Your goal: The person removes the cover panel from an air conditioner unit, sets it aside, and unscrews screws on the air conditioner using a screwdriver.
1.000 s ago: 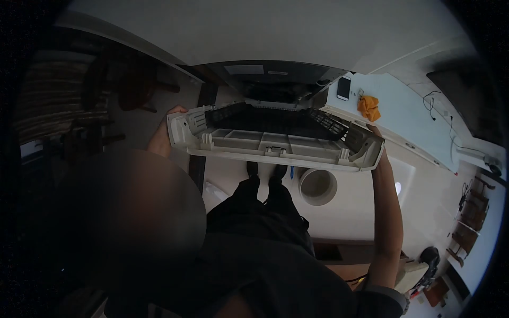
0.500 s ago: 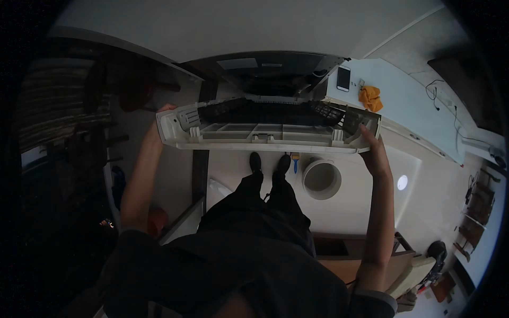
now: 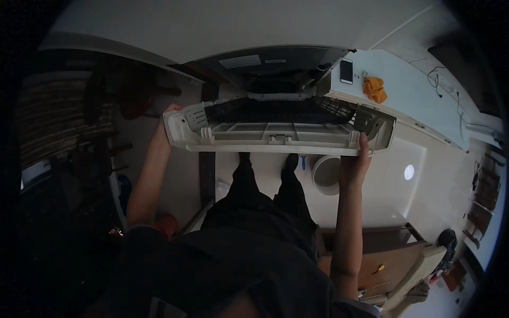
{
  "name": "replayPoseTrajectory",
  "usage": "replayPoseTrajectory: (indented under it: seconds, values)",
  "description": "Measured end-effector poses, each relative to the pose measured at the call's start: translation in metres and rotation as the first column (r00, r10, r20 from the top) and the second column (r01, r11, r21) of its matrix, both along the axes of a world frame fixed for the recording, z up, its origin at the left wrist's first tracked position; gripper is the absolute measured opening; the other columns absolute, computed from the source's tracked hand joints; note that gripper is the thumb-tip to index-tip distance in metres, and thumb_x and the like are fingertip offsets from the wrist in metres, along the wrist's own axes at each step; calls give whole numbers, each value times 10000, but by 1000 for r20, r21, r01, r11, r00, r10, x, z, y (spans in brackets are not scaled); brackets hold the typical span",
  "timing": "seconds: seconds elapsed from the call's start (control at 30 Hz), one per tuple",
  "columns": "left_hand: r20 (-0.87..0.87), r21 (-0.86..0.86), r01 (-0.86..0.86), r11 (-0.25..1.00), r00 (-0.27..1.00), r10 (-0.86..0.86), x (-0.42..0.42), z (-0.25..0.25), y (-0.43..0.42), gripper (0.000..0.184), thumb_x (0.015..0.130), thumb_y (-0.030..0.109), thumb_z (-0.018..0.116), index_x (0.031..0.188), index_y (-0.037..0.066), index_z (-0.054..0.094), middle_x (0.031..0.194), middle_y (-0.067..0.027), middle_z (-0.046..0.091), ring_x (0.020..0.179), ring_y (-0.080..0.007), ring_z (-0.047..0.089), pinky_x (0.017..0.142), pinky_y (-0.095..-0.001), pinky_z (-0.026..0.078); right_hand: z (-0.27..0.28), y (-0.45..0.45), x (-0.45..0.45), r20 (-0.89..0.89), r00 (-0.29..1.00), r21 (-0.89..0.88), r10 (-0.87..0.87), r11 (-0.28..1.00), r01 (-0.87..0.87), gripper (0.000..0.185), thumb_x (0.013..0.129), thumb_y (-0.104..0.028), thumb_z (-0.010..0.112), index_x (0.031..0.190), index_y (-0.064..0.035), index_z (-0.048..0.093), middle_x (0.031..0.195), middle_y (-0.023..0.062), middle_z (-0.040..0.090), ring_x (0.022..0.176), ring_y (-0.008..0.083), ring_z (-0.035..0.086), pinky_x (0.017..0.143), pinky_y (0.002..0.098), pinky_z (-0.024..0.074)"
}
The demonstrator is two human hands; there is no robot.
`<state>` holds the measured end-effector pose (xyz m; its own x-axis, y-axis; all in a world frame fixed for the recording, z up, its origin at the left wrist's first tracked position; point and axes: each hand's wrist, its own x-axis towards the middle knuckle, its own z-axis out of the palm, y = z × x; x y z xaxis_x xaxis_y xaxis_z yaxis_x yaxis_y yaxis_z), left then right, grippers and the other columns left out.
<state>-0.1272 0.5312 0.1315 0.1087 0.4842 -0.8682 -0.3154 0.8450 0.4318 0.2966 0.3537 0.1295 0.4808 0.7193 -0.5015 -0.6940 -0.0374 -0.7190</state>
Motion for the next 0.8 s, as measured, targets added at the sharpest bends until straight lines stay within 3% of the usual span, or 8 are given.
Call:
replayPoseTrajectory:
  seconds: [0.17, 0.27, 0.33, 0.5, 0.6, 0.67, 0.73, 0.8]
  values:
    - [322, -144, 120, 982, 944, -69, 13, -9, -6, 342, 793, 277, 459, 975, 26, 605, 888, -118, 653, 809, -248, 629, 727, -376, 517, -4, 4, -8, 107, 990, 8, -93, 996, 93, 548, 803, -47, 518, 1321, -53, 339, 1184, 107, 493, 1085, 240, 506, 937, 388, 420]
    - [424, 75, 254, 964, 867, -261, 19, -60, -6, 338, 808, 248, 440, 996, 21, 606, 908, -117, 656, 824, -231, 635, 735, -358, 520, -34, 4, 20, 175, 974, -52, -141, 987, 152, 514, 789, -40, 491, 1286, -33, 363, 1144, 114, 500, 1053, 242, 516, 919, 397, 434]
    - [475, -140, 327, 935, 850, -226, 27, -69, -9, 326, 809, 232, 437, 994, 23, 606, 904, -113, 657, 814, -227, 636, 743, -346, 519, -40, 3, 37, 200, 968, -82, -153, 982, 172, 502, 784, -33, 484, 1273, -28, 370, 1131, 119, 503, 1043, 243, 521, 909, 395, 443]
    - [533, -126, 339, 932, 816, -224, 26, -65, 11, 381, 779, 231, 444, 1050, -1, 578, 962, -125, 645, 838, -253, 628, 780, -368, 509, -25, 11, 26, 141, 972, -103, -186, 974, 201, 463, 776, -18, 498, 1228, -12, 396, 1098, 123, 521, 1005, 248, 540, 859, 375, 476]
    - [405, -61, 404, 913, 846, -347, 42, -51, 33, 444, 765, 254, 435, 1108, -1, 554, 1009, -137, 629, 891, -281, 613, 825, -400, 489, -31, 40, -32, 267, 915, -99, -302, 936, 338, 509, 759, -34, 599, 1225, -26, 397, 1091, 110, 510, 999, 237, 523, 891, 379, 441]
    - [369, -97, 412, 906, 860, -351, 43, -60, 36, 494, 754, 269, 426, 1155, -5, 522, 1070, -161, 597, 965, -313, 585, 874, -436, 462, -60, 34, -81, 172, 924, -194, -341, 908, 371, 400, 791, -99, 602, 1151, -6, 457, 1026, 100, 531, 933, 209, 542, 843, 341, 455]
    - [372, -96, 434, 896, 850, -372, 41, -58, 16, 506, 752, 266, 424, 1168, -9, 507, 1099, -171, 579, 995, -325, 569, 894, -446, 447, -32, 33, -122, 4, 867, -316, -499, 822, 474, 281, 801, -94, 597, 1054, -15, 505, 938, 72, 545, 861, 189, 551, 785, 319, 470]
    - [368, -103, 453, 886, 845, -389, 34, -45, -25, 517, 751, 264, 422, 1182, -14, 492, 1127, -182, 560, 1025, -337, 553, 914, -456, 432, -8, -7, -126, 20, 888, -287, -460, 848, 446, 250, 803, -98, 598, 1024, -21, 509, 904, 62, 545, 842, 180, 552, 767, 320, 475]
